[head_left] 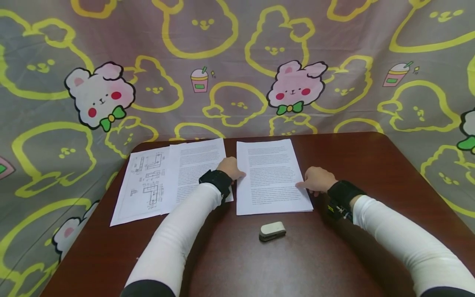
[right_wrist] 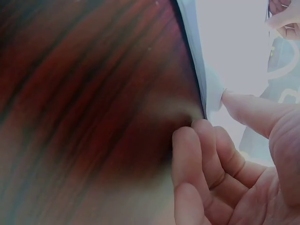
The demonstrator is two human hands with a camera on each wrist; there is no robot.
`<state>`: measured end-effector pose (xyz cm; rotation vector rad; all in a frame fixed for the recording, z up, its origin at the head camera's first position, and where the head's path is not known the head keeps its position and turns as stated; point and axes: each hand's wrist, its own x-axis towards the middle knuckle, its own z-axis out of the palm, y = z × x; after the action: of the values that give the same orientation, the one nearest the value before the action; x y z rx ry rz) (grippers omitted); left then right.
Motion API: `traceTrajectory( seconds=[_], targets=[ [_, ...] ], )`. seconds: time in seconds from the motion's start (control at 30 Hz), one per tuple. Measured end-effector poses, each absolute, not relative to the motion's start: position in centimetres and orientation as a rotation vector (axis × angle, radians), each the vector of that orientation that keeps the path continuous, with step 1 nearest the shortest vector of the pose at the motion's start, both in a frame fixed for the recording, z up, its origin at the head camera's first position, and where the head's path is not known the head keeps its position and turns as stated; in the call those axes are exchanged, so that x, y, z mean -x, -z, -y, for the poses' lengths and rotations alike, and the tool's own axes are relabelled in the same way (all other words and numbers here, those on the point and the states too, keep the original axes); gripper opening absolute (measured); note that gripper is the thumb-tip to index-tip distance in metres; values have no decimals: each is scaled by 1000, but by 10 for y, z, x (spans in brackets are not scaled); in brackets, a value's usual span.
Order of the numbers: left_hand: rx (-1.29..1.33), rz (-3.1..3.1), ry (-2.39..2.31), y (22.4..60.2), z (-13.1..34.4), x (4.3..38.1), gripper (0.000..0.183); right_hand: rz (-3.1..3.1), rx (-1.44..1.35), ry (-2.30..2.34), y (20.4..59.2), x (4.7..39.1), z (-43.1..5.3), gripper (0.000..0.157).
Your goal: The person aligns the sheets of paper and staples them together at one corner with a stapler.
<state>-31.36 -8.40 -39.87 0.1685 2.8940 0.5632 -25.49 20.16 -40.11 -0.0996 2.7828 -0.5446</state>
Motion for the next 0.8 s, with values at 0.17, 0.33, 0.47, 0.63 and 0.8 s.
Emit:
traceTrajectory(
  seconds=[0.17, 0.33, 0.47, 0.63, 0.8],
  targets=[
    [-285, -2964, -488, 399, 83, 311, 35, -2805, 112, 494, 403, 259, -200, 34],
    [-552, -3060, -309, 401, 80, 307, 20, -2818, 117, 482, 400, 261, -194, 31],
    [-759, -3086, -153, 401, 78, 299, 18, -2828, 129, 456, 395, 261, -188, 29],
    [-886, -3105, -150, 400, 85, 287, 24, -2833, 154, 438, 392, 261, -180, 30],
    [-848, -3135, -311, 397, 103, 278, 21, -2855, 195, 492, 391, 262, -174, 31]
  ],
)
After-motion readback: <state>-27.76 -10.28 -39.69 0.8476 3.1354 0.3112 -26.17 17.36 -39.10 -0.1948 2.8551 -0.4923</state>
